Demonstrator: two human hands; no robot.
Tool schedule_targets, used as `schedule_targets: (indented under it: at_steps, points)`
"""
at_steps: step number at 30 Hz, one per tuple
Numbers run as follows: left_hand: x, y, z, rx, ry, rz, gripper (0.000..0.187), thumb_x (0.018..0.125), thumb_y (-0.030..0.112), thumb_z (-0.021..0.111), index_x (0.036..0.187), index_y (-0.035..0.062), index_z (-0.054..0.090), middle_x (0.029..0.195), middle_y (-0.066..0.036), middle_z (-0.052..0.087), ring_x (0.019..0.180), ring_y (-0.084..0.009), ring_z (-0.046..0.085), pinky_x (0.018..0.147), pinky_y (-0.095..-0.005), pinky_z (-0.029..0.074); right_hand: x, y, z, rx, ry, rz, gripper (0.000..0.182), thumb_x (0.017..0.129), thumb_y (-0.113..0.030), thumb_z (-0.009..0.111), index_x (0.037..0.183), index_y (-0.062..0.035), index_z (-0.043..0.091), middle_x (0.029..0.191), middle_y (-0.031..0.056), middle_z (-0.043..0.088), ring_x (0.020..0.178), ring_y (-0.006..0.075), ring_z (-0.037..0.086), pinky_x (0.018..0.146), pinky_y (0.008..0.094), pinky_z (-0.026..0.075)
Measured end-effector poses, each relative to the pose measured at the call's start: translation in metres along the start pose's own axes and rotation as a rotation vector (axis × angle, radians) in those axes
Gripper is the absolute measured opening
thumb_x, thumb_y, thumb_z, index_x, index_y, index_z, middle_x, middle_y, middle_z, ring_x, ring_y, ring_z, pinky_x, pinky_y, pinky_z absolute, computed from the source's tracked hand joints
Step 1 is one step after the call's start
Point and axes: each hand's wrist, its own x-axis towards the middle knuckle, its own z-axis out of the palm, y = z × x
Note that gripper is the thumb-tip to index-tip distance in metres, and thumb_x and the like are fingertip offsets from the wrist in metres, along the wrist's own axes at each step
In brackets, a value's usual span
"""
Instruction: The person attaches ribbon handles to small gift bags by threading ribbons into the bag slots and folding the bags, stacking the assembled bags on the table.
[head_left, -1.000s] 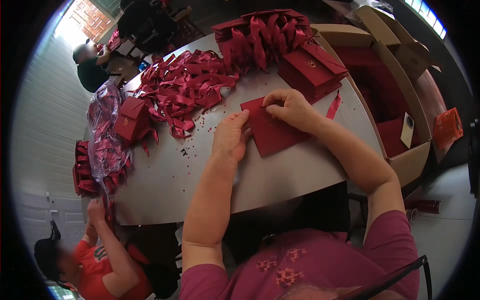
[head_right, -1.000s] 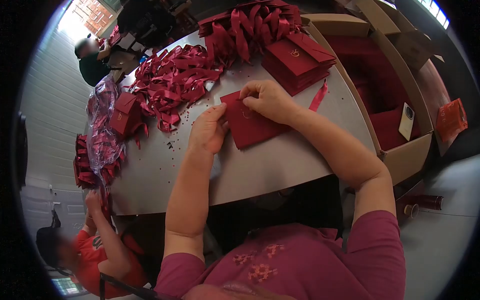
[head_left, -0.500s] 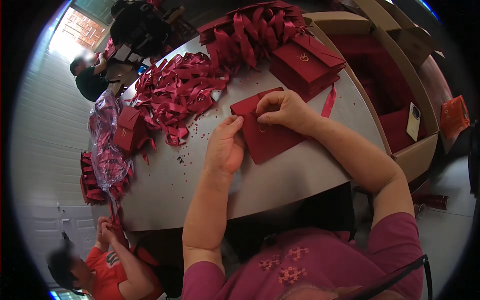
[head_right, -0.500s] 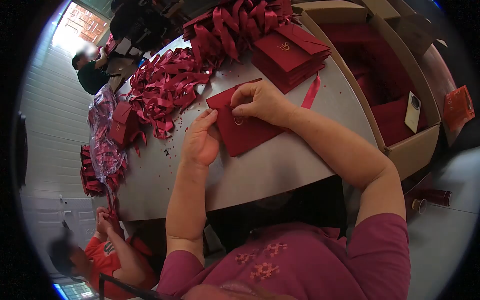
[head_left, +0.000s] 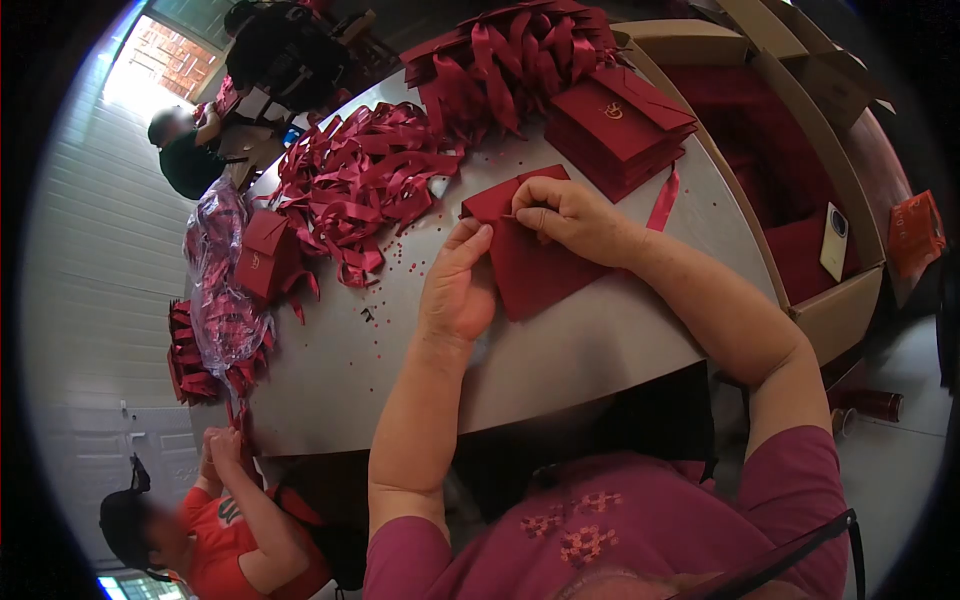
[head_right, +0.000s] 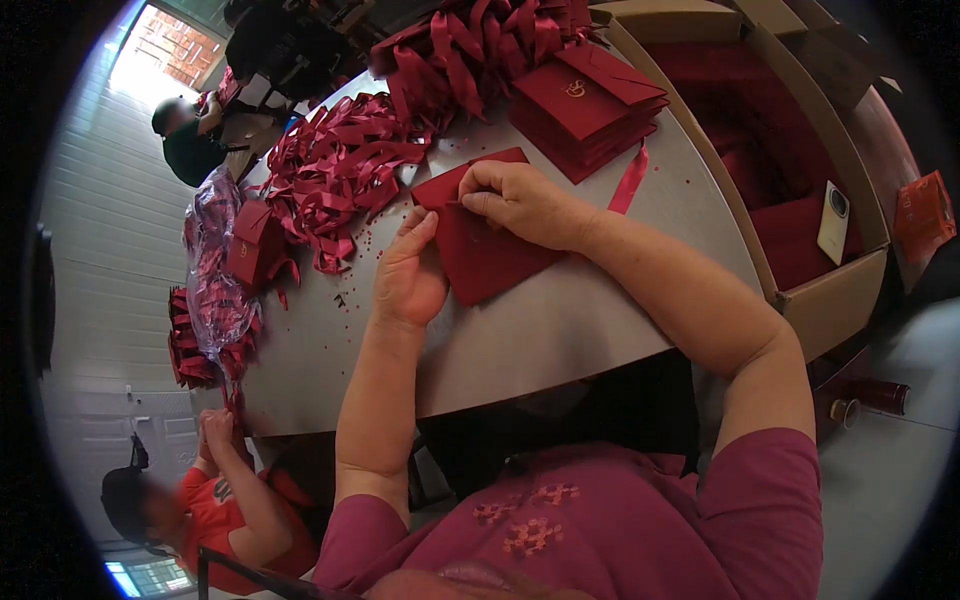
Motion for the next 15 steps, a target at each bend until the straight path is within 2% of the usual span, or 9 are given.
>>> schedule_targets:
  at_steps: [4, 6, 9, 15]
  points:
    - [-0.001, -0.003, 0.003, -0.004, -0.037, 0.071, 0.018, 0.094, 0.003, 0.059, 0.112, 0.0062, 0.061, 0.116, -0.008, 0.065, 0.109, -0.02, 0.061, 0.099, -0.0362, 0.048, -0.002, -0.004, 0.002, 0.044, 0.033, -0.027, 0.009, 0.097, -0.012, 0.057, 0.097, -0.0033, 0.058, 0.084, -0.0023, 0.055, 0.075, 0.0054, 0.051, 0.067, 0.0213, 0.044]
    - [-0.001, -0.005, 0.009, 0.177, 0.071, 0.202, 0.013, 0.093, 0.003, 0.063, 0.105, 0.0051, 0.063, 0.104, -0.006, 0.067, 0.096, -0.0153, 0.063, 0.09, -0.0297, 0.051, -0.005, -0.007, 0.003, 0.051, 0.045, -0.03, 0.009, 0.096, -0.012, 0.058, 0.097, -0.0028, 0.058, 0.084, -0.0017, 0.056, 0.076, 0.0062, 0.051, 0.068, 0.0219, 0.044]
    - [-0.002, -0.005, 0.01, 0.238, 0.053, 0.249, 0.013, 0.093, 0.003, 0.063, 0.106, 0.0028, 0.063, 0.102, -0.006, 0.068, 0.094, -0.0135, 0.063, 0.088, -0.0272, 0.05, -0.006, -0.011, 0.006, -0.121, 0.082, -0.116, 0.009, 0.095, -0.01, 0.059, 0.095, -0.0017, 0.059, 0.084, -0.0003, 0.057, 0.077, 0.0079, 0.05, 0.07, 0.0232, 0.044]
    - [-0.002, -0.006, 0.009, 0.239, 0.049, 0.233, 0.014, 0.094, 0.004, 0.061, 0.107, 0.0008, 0.063, 0.103, -0.007, 0.067, 0.093, -0.0125, 0.063, 0.086, -0.0257, 0.051, -0.006, -0.009, 0.006, -0.136, 0.077, -0.129, 0.006, 0.093, -0.007, 0.059, 0.095, -0.001, 0.059, 0.084, 0.0014, 0.057, 0.079, 0.0092, 0.051, 0.072, 0.0245, 0.044]
